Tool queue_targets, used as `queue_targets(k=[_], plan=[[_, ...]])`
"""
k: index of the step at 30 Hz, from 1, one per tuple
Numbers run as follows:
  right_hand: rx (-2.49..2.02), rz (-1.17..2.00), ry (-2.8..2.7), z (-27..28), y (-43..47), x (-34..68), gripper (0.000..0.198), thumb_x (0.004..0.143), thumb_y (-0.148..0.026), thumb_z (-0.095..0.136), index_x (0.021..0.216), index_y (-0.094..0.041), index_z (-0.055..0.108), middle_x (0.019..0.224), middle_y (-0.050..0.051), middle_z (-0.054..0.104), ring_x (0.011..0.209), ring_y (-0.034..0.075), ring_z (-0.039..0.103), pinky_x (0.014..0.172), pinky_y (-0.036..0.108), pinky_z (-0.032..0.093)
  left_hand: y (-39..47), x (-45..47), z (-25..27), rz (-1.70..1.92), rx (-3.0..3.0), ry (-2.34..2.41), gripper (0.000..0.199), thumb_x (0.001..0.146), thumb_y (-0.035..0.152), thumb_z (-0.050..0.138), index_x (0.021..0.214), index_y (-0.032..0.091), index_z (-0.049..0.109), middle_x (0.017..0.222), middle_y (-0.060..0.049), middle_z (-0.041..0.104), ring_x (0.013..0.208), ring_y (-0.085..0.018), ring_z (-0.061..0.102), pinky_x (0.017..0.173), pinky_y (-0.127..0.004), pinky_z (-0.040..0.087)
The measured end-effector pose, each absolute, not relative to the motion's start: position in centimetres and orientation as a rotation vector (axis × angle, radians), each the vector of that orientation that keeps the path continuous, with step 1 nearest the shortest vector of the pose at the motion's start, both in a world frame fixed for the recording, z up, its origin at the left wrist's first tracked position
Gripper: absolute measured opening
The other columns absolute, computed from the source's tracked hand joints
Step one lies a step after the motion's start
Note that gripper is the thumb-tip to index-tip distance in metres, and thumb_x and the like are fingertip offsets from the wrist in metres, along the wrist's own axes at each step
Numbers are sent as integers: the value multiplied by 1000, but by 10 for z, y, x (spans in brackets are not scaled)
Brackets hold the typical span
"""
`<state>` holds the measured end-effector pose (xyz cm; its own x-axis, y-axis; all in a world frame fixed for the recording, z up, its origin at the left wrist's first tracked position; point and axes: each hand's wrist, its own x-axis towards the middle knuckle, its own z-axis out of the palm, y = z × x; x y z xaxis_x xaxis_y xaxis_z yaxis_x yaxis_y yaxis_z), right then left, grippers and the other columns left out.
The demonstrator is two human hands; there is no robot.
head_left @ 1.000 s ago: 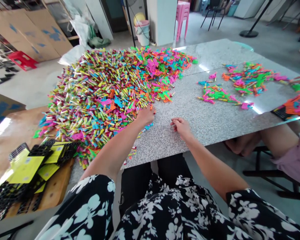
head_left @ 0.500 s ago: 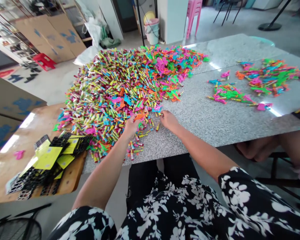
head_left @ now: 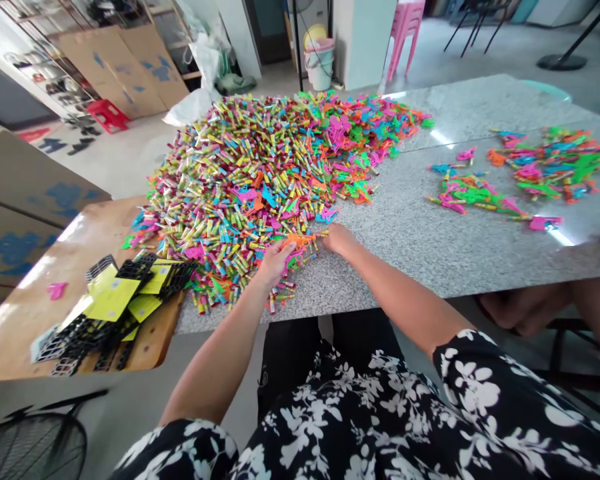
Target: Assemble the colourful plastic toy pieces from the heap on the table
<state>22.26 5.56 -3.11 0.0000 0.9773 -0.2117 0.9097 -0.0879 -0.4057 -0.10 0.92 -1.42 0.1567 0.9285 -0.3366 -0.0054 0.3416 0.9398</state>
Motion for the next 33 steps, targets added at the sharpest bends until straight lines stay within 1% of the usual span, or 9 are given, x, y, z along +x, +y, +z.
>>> queue_targets(k=[7, 12, 15, 17, 20, 22, 24, 29, 33], plan=[[-1922, 685, -2074, -34, 39, 244, 29, 105, -31, 57, 114, -18, 82, 119, 15, 79, 114, 28, 74, 96, 32, 53, 12, 0, -18, 740, 1264, 1321, 38, 92, 46, 77, 117, 18, 73, 92, -4, 79, 65, -16, 72, 46, -21, 46], [-1964, 620, -2009, -32, 34, 234, 34, 106, -42, 60, 123, -19, 78, 129, 18, 74, 113, 31, 74, 95, 36, 55, 6, 2, -14, 632, 1404, 1394, 35, 94, 42, 75, 120, 18, 72, 83, -1, 74, 58, -14, 66, 45, -21, 45], [-1969, 623, -2010, -29, 36, 227, 25, 103, -34, 63, 117, -18, 77, 132, 20, 72, 111, 33, 74, 92, 38, 56, 1, 4, -7, 550, 1428, 1387, 35, 94, 42, 74, 120, 19, 71, 87, -2, 76, 60, -16, 70, 45, -22, 46], [-1953, 685, -1938, -26, 36, 225, 17, 100, -28, 66, 111, -17, 75, 124, 19, 75, 107, 32, 74, 89, 37, 56, -1, 4, -2, 536, 1432, 1372, 33, 95, 43, 73, 118, 20, 72, 88, -2, 76, 61, -16, 70, 45, -22, 47], [-1758, 1032, -1711, -19, 30, 230, 9, 96, -23, 68, 104, -18, 69, 100, 12, 79, 83, 23, 73, 72, 30, 56, 1, 0, 0, 570, 1414, 1342, 32, 95, 45, 73, 115, 20, 73, 87, -3, 76, 61, -17, 71, 45, -22, 47], [-1499, 1301, -1546, -15, 23, 236, 11, 94, -22, 69, 105, -19, 66, 90, 5, 77, 65, 16, 66, 59, 25, 53, 3, -4, 0, 554, 1418, 1323, 32, 94, 46, 72, 112, 20, 74, 85, -4, 75, 60, -17, 70, 45, -22, 47], [-1272, 1435, -1433, -11, 16, 242, 15, 92, -25, 70, 106, -20, 68, 83, 1, 74, 56, 12, 59, 51, 23, 49, 4, -4, 1, 514, 1442, 1303, 32, 93, 48, 73, 108, 20, 75, 85, -5, 76, 59, -17, 70, 45, -22, 48], [-1173, 1386, -1400, -7, 10, 248, 14, 85, -27, 69, 97, -20, 73, 67, -4, 60, 52, 11, 51, 48, 22, 49, 3, 4, 11, 435, 1569, 1243, 31, 92, 45, 71, 109, 19, 78, 82, -3, 75, 61, -15, 67, 50, -23, 49], [-1231, 1333, -1500, -2, 11, 249, 11, 83, -25, 65, 89, -20, 71, 63, -4, 59, 49, 11, 50, 46, 22, 45, 2, 9, 21, 380, 1734, 1226, 30, 92, 43, 68, 105, 19, 80, 80, 0, 72, 61, -13, 61, 55, -23, 47]])
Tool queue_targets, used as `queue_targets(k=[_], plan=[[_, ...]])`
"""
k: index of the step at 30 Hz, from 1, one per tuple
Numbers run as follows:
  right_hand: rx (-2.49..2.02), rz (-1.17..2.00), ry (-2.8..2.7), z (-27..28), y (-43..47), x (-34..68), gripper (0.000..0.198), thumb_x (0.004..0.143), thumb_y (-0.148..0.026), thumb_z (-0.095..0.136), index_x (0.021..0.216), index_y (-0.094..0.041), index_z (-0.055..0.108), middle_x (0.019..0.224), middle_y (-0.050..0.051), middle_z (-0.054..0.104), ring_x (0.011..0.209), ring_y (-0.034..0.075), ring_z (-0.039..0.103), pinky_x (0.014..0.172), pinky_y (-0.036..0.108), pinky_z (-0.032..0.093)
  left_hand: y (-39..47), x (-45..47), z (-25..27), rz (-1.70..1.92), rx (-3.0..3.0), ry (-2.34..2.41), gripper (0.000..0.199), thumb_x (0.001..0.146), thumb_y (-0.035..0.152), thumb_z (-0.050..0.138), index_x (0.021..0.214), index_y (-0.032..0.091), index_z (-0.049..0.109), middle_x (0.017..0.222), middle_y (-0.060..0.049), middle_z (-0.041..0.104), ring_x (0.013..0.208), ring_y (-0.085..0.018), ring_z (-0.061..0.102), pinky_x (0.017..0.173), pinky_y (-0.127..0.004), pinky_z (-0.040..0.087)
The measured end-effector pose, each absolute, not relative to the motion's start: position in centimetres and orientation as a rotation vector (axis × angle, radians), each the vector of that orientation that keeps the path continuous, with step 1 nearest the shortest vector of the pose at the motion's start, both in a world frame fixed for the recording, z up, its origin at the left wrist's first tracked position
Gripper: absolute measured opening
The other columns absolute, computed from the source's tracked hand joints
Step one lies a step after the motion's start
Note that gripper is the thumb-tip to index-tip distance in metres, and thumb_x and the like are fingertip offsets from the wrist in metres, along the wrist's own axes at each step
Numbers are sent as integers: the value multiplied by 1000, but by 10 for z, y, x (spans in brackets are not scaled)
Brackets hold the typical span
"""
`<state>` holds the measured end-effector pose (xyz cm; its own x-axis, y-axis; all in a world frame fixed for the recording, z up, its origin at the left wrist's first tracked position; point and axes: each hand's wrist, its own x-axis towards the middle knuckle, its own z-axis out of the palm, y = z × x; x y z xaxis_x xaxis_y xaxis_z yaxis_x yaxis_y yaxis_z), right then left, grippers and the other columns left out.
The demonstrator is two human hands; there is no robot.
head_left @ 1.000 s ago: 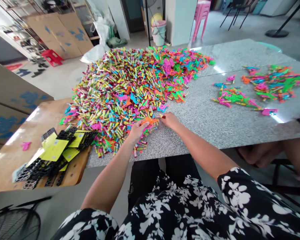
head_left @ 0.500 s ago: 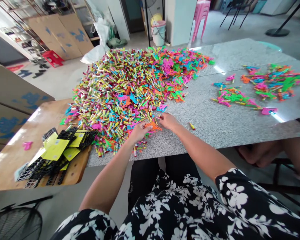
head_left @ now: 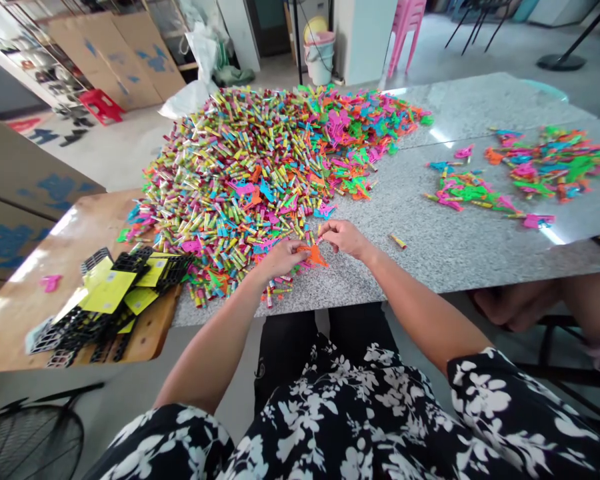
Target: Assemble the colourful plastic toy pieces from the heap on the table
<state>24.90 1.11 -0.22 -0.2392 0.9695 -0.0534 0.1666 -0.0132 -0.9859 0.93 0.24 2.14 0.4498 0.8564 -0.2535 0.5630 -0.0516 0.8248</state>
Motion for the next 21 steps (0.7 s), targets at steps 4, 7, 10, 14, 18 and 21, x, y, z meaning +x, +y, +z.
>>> queue_targets(k=[4, 7, 10, 14, 18, 21], plan=[[-1253, 1301, -1652, 9, 8, 251, 9, 81, -24, 63, 85, -20, 70, 61, -4, 58, 48, 11, 51, 47, 22, 41, 5, 9, 25, 298, 1841, 1196, 27, 88, 42, 72, 98, 19, 82, 74, 1, 69, 63, -14, 59, 61, -26, 46], [-1277, 1288, -1741, 19, 5, 251, 7, 82, -23, 63, 83, -20, 69, 57, -5, 54, 48, 11, 52, 50, 23, 41, 5, 10, 23, 289, 1879, 1165, 25, 87, 43, 72, 91, 20, 82, 68, 1, 65, 61, -15, 57, 60, -27, 43], [-1300, 1276, -1800, 25, 3, 248, 7, 85, -22, 61, 84, -20, 68, 60, -4, 60, 48, 12, 53, 52, 24, 41, 3, 14, 22, 293, 1902, 1159, 21, 86, 40, 72, 86, 22, 82, 67, 0, 67, 60, -16, 56, 57, -27, 40], [-1329, 1310, -1817, 24, 3, 243, 9, 90, -22, 57, 86, -19, 64, 68, -2, 67, 47, 11, 53, 52, 24, 40, 0, 23, 26, 271, 1933, 1215, 12, 81, 30, 72, 82, 24, 83, 68, -2, 71, 60, -18, 60, 57, -28, 41], [-1275, 1345, -1757, 21, -1, 240, 11, 92, -20, 51, 87, -20, 61, 69, -2, 66, 49, 11, 53, 53, 24, 41, 1, 26, 31, 252, 1941, 1229, 10, 79, 28, 73, 80, 23, 82, 69, -2, 73, 64, -20, 64, 61, -28, 43], [-1185, 1276, -1738, 20, -7, 240, 10, 91, -21, 51, 90, -21, 61, 68, -3, 63, 53, 12, 52, 56, 23, 41, 4, 23, 34, 215, 1855, 1158, 16, 81, 35, 73, 81, 23, 83, 71, -2, 73, 65, -19, 63, 62, -28, 45]])
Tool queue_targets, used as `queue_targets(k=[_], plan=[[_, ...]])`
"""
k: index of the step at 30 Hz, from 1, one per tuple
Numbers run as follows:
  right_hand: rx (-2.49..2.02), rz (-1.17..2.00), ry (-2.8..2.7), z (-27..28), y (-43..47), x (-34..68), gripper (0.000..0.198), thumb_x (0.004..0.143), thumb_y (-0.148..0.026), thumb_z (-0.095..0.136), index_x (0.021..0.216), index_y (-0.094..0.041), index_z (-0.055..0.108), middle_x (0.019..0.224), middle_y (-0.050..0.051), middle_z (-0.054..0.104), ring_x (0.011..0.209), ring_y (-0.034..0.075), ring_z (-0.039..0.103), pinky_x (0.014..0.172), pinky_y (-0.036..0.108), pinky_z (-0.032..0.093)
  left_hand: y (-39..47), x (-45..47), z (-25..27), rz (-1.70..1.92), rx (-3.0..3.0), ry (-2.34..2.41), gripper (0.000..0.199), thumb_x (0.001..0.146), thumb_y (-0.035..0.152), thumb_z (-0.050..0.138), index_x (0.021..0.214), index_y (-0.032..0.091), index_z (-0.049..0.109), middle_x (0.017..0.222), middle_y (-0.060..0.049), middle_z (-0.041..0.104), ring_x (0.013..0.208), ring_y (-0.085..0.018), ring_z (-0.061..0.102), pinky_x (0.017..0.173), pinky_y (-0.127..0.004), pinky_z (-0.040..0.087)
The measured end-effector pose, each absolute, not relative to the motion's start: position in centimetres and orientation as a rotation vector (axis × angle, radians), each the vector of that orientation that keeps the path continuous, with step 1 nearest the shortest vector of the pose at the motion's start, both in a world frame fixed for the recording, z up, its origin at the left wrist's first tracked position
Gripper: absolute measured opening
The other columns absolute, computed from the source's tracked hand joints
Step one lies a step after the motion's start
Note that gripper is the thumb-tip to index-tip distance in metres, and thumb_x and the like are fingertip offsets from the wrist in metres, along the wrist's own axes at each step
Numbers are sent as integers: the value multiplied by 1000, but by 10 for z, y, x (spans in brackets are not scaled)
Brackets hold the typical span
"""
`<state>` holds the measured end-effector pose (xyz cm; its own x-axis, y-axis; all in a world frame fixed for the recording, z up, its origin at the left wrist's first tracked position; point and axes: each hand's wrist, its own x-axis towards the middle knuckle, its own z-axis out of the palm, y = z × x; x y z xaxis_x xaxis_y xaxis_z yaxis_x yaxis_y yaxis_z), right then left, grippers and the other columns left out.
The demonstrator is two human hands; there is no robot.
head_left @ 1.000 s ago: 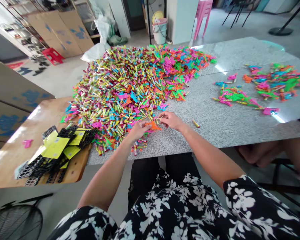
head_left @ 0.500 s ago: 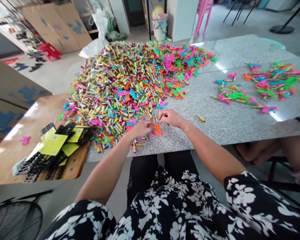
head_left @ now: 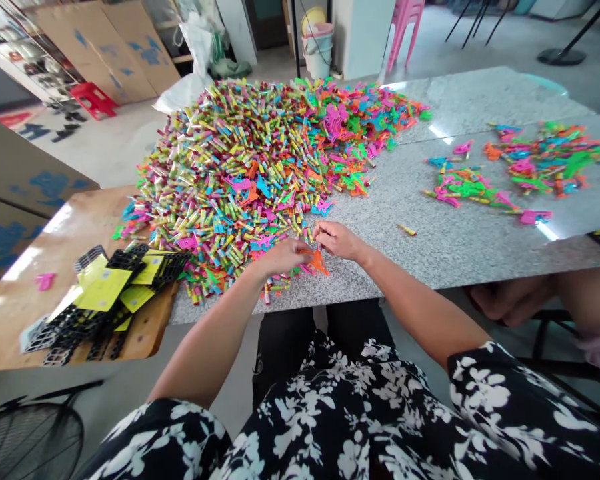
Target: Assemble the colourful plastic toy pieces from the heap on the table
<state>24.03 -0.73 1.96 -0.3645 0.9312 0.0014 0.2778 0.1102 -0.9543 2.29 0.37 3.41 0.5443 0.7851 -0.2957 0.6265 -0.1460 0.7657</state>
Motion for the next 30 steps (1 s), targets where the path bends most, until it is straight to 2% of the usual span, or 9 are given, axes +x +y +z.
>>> queue_targets(k=[4, 9, 16, 19, 22, 24, 26, 28, 30], plan=[[-1173, 1335, -1704, 17, -11, 242, 9, 91, -21, 51, 91, -21, 60, 68, -3, 63, 48, 11, 51, 52, 23, 40, 7, 22, 32, 202, 1780, 1087, 16, 78, 36, 77, 83, 23, 84, 79, -2, 78, 72, -20, 68, 66, -27, 49], [-1295, 1498, -1769, 13, -12, 244, 7, 91, -21, 57, 93, -21, 63, 62, -5, 62, 42, 12, 52, 46, 23, 39, 9, 31, 23, 117, 1703, 1058, 10, 70, 32, 84, 74, 24, 84, 72, -1, 77, 68, -20, 69, 62, -26, 49], [-1286, 1556, -1648, 4, -23, 238, 7, 91, -19, 54, 91, -21, 62, 59, -7, 57, 41, 10, 49, 43, 21, 38, 5, 39, 19, 123, 1571, 1043, 8, 72, 27, 85, 77, 22, 83, 78, -2, 79, 76, -22, 73, 73, -30, 54], [-1309, 1539, -1533, -5, -26, 241, 8, 91, -23, 56, 92, -21, 64, 57, -7, 56, 42, 10, 47, 43, 21, 37, 5, 43, 19, 51, 1573, 1039, 15, 74, 35, 86, 81, 22, 82, 77, -1, 77, 71, -21, 70, 66, -28, 53], [-1380, 1503, -1441, -12, -19, 265, 8, 85, -27, 62, 87, -20, 66, 61, -4, 63, 43, 10, 45, 41, 22, 35, 7, 44, 18, 54, 1585, 1170, 23, 76, 41, 88, 85, 22, 80, 78, -3, 76, 65, -20, 67, 54, -26, 47], [-1443, 1413, -1226, -14, -10, 298, 9, 84, -29, 64, 82, -21, 65, 61, -3, 62, 44, 11, 44, 39, 22, 34, 8, 39, 18, 145, 1492, 1229, 29, 77, 43, 89, 93, 21, 78, 87, -6, 78, 68, -20, 70, 51, -24, 46], [-1531, 1146, -861, -14, 0, 340, 13, 87, -34, 62, 82, -22, 62, 58, -4, 53, 45, 11, 44, 40, 21, 35, 7, 29, 16, 255, 1309, 1200, 33, 82, 45, 87, 102, 20, 77, 95, -8, 80, 75, -20, 73, 53, -24, 49], [-1608, 810, -580, -14, 5, 382, 22, 96, -41, 53, 98, -22, 64, 67, -2, 57, 50, 12, 49, 44, 20, 41, 5, 19, 13, 371, 1134, 1138, 35, 85, 40, 86, 110, 19, 76, 102, -10, 80, 84, -21, 76, 60, -24, 56], [-1776, 551, -574, -17, 3, 416, 33, 104, -45, 45, 117, -22, 65, 89, 5, 68, 62, 15, 61, 52, 23, 51, 1, 13, 8, 504, 1002, 1087, 40, 83, 28, 87, 118, 17, 74, 111, -12, 79, 91, -20, 78, 68, -26, 61]])
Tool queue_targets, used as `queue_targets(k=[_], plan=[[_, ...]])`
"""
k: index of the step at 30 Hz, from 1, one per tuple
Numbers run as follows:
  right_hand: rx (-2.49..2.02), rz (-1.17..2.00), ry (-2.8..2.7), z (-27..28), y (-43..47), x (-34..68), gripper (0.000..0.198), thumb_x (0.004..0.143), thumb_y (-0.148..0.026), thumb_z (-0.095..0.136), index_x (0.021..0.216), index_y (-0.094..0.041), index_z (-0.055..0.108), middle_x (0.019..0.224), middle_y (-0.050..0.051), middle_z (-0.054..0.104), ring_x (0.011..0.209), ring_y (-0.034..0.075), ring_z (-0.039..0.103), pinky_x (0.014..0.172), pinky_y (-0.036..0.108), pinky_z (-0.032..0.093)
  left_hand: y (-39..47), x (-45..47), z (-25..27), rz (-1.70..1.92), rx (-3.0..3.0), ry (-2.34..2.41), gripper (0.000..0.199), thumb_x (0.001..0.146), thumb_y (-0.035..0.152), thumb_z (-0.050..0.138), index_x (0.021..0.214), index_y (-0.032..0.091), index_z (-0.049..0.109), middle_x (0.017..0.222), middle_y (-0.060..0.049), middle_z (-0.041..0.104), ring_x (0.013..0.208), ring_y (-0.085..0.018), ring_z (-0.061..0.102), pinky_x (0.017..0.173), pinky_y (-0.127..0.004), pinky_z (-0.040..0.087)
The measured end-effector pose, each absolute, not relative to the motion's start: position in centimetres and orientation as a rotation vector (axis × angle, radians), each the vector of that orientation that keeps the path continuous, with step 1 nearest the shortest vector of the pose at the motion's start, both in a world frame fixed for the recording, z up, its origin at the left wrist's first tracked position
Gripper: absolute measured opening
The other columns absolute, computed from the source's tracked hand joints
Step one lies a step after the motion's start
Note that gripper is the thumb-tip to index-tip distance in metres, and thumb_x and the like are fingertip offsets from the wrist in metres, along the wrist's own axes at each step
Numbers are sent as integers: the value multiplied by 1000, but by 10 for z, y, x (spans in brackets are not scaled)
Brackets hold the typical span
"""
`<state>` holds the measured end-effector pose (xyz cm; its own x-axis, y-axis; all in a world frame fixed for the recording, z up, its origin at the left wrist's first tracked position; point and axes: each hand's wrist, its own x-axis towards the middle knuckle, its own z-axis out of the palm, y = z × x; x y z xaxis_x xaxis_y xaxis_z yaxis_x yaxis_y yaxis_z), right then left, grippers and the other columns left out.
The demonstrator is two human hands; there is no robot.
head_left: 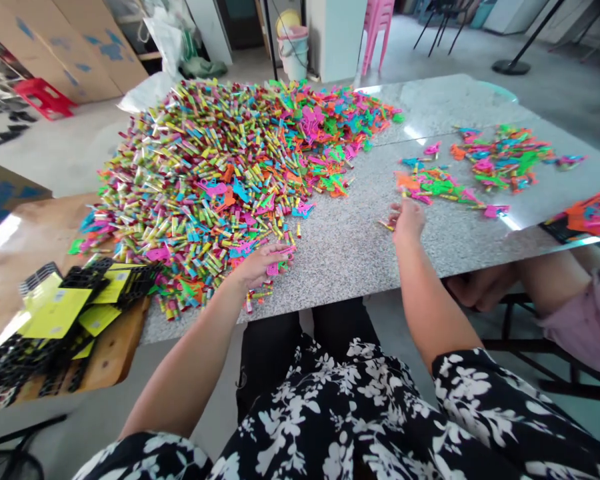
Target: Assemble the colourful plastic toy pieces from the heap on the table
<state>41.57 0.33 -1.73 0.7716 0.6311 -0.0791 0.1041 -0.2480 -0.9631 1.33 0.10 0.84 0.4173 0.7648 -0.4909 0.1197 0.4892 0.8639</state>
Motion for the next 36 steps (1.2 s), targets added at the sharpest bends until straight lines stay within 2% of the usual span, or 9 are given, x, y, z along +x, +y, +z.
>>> queue_targets(k=[2, 4, 8, 12, 14, 16, 20, 25, 36], plan=[[-2051, 371, -794, -24, -5, 436, 36, 103, -43, 54, 125, -18, 67, 116, 16, 70, 85, 21, 72, 70, 33, 60, -4, 13, 5, 624, 900, 1063, 47, 80, 20, 87, 124, 17, 71, 116, -12, 78, 95, -20, 80, 74, -27, 63], [-2299, 276, -1090, -33, -15, 442, 35, 97, -37, 68, 122, -14, 72, 134, 24, 65, 109, 30, 73, 92, 43, 60, -8, 17, 4, 698, 841, 1063, 47, 80, 19, 86, 124, 17, 68, 118, -11, 78, 95, -21, 81, 76, -28, 65], [-2375, 289, -1338, -46, -25, 421, 22, 97, -31, 68, 105, -14, 78, 131, 24, 67, 122, 35, 70, 106, 47, 53, -13, 29, 6, 713, 932, 1122, 41, 82, 28, 88, 112, 19, 62, 118, -9, 77, 89, -21, 81, 67, -28, 62], [-1984, 686, -1241, -40, -27, 368, 18, 94, -37, 68, 94, -19, 72, 94, 10, 74, 86, 23, 73, 83, 35, 59, -11, 37, 4, 711, 1166, 1148, 38, 79, 35, 90, 103, 18, 66, 95, -6, 77, 76, -16, 74, 58, -22, 53], [-1674, 985, -1130, -32, -30, 336, 21, 94, -44, 64, 94, -22, 65, 80, 2, 68, 61, 16, 61, 63, 29, 56, -10, 39, 1, 688, 1259, 1153, 34, 78, 39, 90, 97, 17, 71, 80, -4, 73, 63, -12, 64, 53, -22, 46], [-1384, 1231, -1051, -20, -33, 308, 20, 92, -44, 63, 93, -25, 58, 74, -2, 63, 50, 12, 50, 53, 27, 53, -10, 40, 1, 641, 1324, 1143, 34, 79, 45, 89, 93, 17, 75, 72, -2, 69, 53, -9, 53, 49, -23, 40], [-1072, 1426, -1064, 2, -37, 271, 18, 85, -35, 64, 93, -27, 50, 70, -5, 62, 49, 11, 46, 50, 26, 52, -15, 42, 11, 526, 1426, 1122, 41, 81, 57, 86, 95, 18, 78, 65, 1, 61, 48, -8, 43, 46, -24, 31], [-1130, 1374, -1285, 15, -37, 257, 15, 85, -34, 65, 95, -23, 62, 65, -5, 58, 52, 11, 51, 49, 23, 50, -18, 44, 27, 456, 1604, 1094, 46, 89, 63, 75, 91, 18, 77, 62, 3, 55, 51, -9, 44, 49, -24, 32], [-1184, 1312, -1463, 25, -33, 259, 12, 84, -32, 68, 87, -21, 64, 58, -6, 59, 44, 12, 58, 45, 23, 44, -15, 49, 32, 334, 1859, 1181, 30, 86, 48, 75, 85, 18, 82, 69, -1, 70, 62, -14, 56, 60, -26, 39]])
